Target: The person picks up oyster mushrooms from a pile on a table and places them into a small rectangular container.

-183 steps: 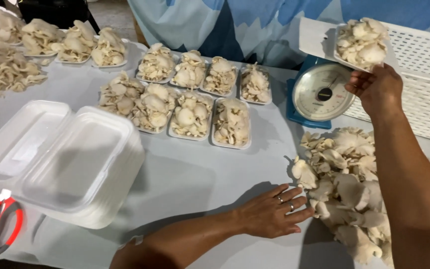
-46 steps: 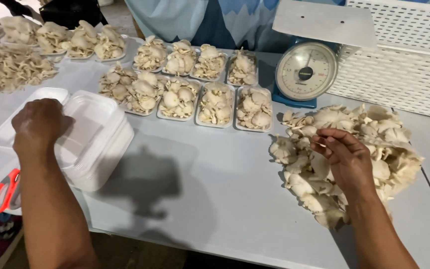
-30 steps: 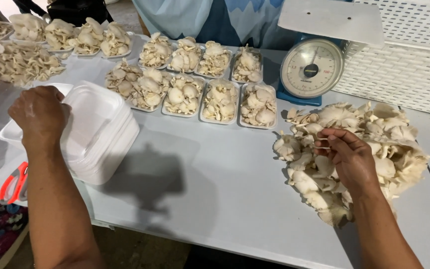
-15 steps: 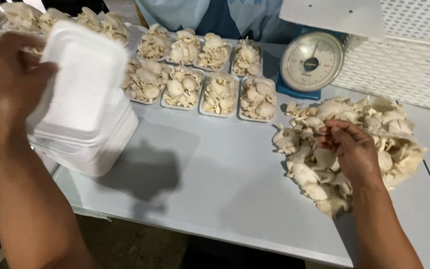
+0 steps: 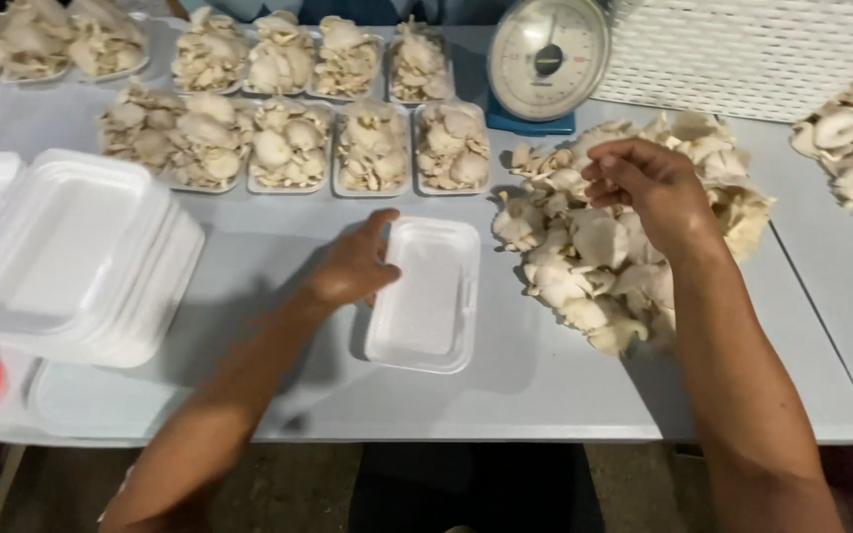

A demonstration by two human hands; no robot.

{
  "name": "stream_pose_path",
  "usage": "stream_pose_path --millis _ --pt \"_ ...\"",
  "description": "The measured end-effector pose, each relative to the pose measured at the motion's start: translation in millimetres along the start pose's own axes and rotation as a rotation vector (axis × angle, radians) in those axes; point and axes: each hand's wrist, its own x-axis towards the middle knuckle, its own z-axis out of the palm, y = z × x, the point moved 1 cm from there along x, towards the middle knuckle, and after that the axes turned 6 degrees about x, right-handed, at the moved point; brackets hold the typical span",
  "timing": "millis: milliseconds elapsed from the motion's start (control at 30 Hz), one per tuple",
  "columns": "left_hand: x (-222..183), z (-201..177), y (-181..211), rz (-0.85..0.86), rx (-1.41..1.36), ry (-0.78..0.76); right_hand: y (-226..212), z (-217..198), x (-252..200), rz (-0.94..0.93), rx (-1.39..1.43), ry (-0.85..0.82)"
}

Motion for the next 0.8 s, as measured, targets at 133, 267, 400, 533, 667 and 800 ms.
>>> stream_pose_path --millis 133,267,400,533,667,800 --pt "-8 20 19 -0.093 -0.134 -0.05 -11 4 12 -0.077 -0.145 -0.023" --pt "-24 15 38 -0.169 -0.245 -0.1 -17 11 10 -0.118 -0.261 -0.04" --pt "-14 6 36 -0.174 -0.144 -0.066 22 2 29 -0.145 -0.84 -0.133" --pt "12 -4 29 -0.12 -0.06 -0.032 53 14 39 -0.006 -1.389 -0.253" --pt "53 -10 16 -0.03 -0.015 -0.054 69 22 41 0.03 -1.458 -0.274" --pt "71 -22 28 0.041 0.098 -0.226 73 30 42 0.095 -1.563 -0.323"
